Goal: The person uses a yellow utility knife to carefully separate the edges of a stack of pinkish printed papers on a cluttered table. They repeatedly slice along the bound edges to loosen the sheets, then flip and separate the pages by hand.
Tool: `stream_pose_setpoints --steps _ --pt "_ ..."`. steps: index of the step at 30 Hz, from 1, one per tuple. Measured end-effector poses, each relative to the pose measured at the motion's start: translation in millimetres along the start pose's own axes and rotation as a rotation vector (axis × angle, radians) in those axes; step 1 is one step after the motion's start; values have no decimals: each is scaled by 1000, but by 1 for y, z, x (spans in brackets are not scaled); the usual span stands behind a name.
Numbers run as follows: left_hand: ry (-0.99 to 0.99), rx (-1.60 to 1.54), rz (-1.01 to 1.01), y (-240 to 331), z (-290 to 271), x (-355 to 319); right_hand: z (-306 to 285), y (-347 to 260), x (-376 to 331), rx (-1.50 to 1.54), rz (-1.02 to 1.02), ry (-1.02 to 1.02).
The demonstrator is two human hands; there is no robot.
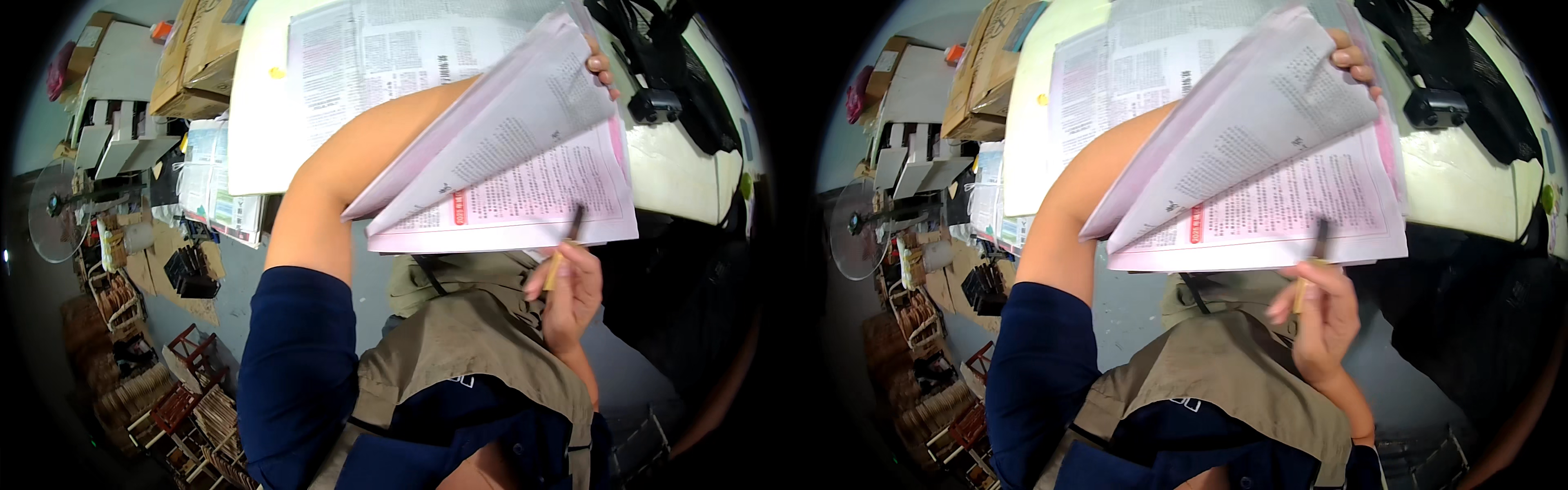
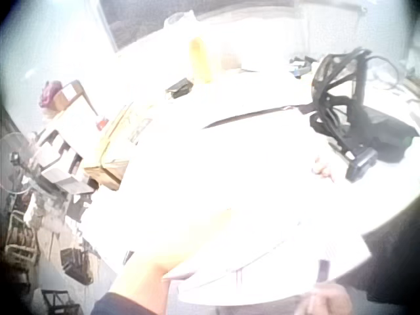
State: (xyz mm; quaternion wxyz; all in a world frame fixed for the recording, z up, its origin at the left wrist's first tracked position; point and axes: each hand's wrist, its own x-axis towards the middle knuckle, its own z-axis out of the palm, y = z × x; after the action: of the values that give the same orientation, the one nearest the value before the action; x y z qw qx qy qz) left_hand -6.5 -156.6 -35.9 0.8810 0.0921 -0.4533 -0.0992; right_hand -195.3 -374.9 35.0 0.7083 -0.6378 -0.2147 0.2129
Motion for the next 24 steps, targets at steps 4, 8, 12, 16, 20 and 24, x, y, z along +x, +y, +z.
stream_pose_setpoints --steps 4,8,12,16,20,24 --pt "-7 21 -44 7 -5 -2 -38 12 -5 39 -56 387" --pt "2 -44 -49 8 -20 -9 -55 18 6 283 75 499" --pt "68 39 -109 4 16 3 -52 11 16 258 46 445" --pt "235 315 -222 17 35 4 -45 0 31 -12 158 484" --pt "314 702 -334 11 66 13 -44 1 33 -149 55 459" --pt "296 904 -457 4 90 23 -42 6 38 -215 -35 453"
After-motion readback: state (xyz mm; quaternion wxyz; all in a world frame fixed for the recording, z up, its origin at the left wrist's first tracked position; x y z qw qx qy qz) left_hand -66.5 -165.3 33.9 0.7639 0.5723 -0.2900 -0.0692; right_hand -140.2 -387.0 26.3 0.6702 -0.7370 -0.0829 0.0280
